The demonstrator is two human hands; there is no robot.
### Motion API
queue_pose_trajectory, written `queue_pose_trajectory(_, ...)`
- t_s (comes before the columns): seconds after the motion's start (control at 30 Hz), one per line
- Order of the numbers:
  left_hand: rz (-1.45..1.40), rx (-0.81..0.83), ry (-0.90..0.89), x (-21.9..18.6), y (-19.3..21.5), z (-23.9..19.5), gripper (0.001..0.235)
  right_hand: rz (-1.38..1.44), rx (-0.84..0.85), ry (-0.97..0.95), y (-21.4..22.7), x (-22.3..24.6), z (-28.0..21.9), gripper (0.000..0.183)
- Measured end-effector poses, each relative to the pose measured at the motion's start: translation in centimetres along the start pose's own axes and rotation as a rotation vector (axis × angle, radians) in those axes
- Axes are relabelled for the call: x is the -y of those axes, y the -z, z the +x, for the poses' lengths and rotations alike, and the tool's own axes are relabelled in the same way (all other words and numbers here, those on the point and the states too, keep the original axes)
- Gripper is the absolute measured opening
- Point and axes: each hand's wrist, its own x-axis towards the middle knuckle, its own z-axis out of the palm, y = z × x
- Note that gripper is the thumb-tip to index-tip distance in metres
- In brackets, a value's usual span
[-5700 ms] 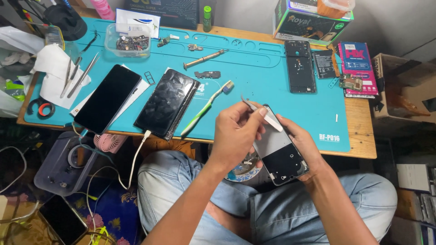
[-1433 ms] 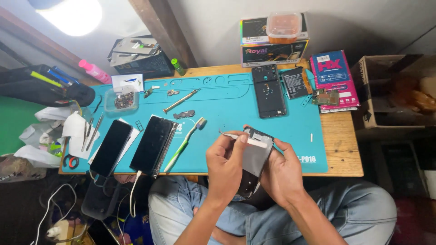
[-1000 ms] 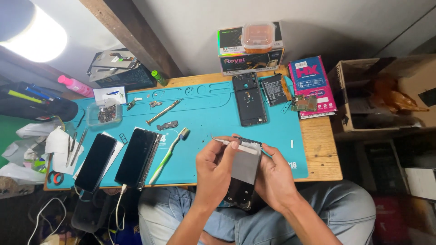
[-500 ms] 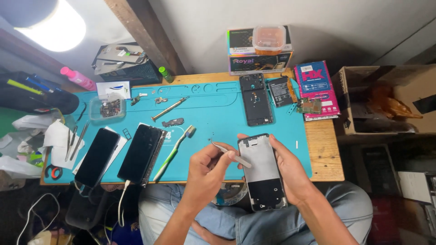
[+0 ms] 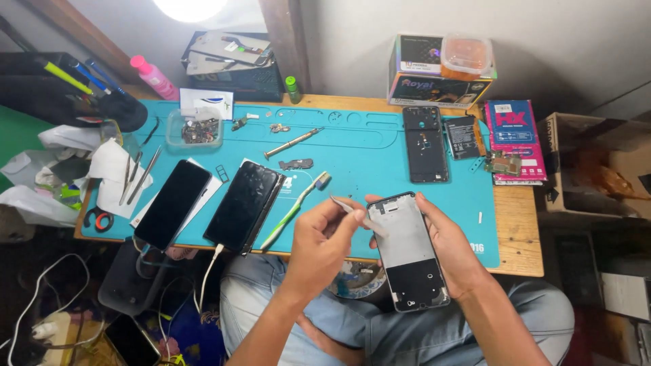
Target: The person cleans the back of a disassembled smartphone using a toothbrush and a small metal tool. They scrub the surface with the toothbrush and scrape residue with the tool, repeating the process on different areas of the phone's back.
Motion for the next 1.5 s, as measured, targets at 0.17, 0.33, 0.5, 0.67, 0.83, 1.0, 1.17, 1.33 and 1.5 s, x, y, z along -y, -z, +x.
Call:
queue_pose_trajectory(0.17, -0.033, -0.028, -0.021, 0.8, 1.6, 0.2, 0.013, 0.038, -0.191, -0.019, -4.6, -0.1, -0.4, 0.062)
queue_pose_trajectory(0.33, -0.128, -0.094, -0.054, 0.4, 3.5, 0.2, 0.009, 0.006, -0.308, -0.03, -7.7, -0.6, 0.3, 0.054)
queue_pose_trajectory(0.5, -0.064, -0.131, -0.055, 1.7, 5.5, 0.2, 0.008, -0.037, -0.274, -0.047, -8.2, -1.0, 1.6, 0.06)
queue_pose_trajectory(0.67, -0.074, -0.09, -0.045, 1.4, 6.0, 0.1, 0.009, -0.013, -0.316, -0.066, -8.7, -1.6, 2.0, 0.055)
queue_pose_trajectory(0.83, -0.113, 0.008, -0.023, 1.2, 5.9, -0.1, 0.006, 0.005, -0.382, -0.074, -8.9, -1.6, 1.8, 0.05)
queue_pose_trajectory(1.0, -0.108, 0.049, -0.06, 0.9, 5.8, 0.0, 0.006, 0.008, -0.37, -0.077, -7.8, -1.6, 1.8, 0.05)
queue_pose_trajectory(1.17, -0.074, 0.021, -0.038, 0.9, 5.2, -0.4, 0.007, 0.028, -0.373, -0.068, -9.6, -0.4, 0.2, 0.05)
queue_pose_trajectory(1.33, -0.054, -0.019, -0.026, 1.2, 4.3, -0.9, 0.007, 0.027, -0.354, -0.068, -7.7, -0.4, 0.3, 0.05)
queue_pose_trajectory(1.5, -0.009, 0.003, -0.049, 1.8, 3.4, -1.4, 0.009, 0.013, -0.31, -0.058, -6.8, -0.5, -0.3, 0.053)
